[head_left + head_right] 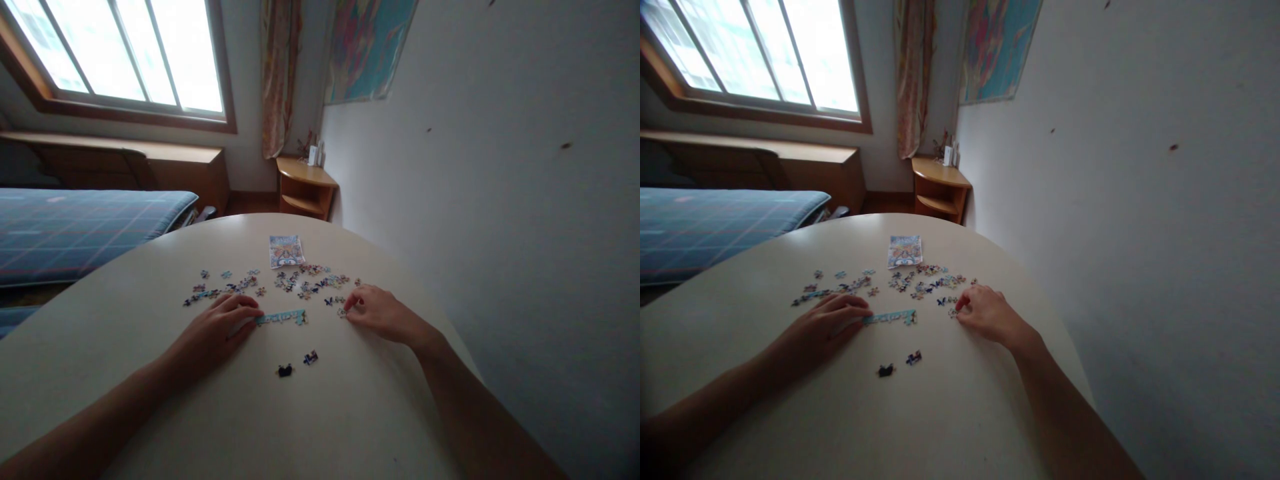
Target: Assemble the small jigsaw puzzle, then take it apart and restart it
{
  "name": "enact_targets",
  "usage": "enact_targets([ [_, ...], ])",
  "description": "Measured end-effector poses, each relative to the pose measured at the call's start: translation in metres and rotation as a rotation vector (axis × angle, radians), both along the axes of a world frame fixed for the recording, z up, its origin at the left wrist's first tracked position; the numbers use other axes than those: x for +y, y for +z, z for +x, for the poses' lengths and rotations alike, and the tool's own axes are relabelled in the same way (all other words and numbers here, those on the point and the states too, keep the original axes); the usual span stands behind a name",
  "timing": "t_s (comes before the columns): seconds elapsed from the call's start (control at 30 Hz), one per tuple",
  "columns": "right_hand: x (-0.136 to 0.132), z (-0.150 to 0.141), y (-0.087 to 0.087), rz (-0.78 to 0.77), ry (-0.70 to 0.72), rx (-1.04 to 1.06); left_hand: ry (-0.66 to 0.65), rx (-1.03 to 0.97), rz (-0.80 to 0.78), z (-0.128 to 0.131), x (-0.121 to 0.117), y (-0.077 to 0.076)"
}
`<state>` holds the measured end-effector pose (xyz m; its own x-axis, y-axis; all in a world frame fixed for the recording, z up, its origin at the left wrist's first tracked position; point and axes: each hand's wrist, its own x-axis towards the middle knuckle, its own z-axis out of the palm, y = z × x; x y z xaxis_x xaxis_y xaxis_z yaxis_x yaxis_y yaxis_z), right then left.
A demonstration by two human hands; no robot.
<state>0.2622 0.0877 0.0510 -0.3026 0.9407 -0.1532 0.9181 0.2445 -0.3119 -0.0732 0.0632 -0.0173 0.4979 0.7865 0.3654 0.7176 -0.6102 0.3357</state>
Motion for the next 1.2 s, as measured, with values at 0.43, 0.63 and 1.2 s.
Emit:
enact_targets([
  [0.43,-0.011,-0.033,-0.010,0.040,0.207,0.140,0.002,0.007,0.012,-0.001,0.002,-0.004],
  [0.63,-0.013,-0.034,-0.010,0.025,0.207,0.152,0.007,0.001,0.006,-0.001,0.001,-0.003],
  [1.2,-0.015,-0.043,-0.014,0.019,0.294,0.235,0.017,0.015,-0.002,0.002,0.001,0.002],
])
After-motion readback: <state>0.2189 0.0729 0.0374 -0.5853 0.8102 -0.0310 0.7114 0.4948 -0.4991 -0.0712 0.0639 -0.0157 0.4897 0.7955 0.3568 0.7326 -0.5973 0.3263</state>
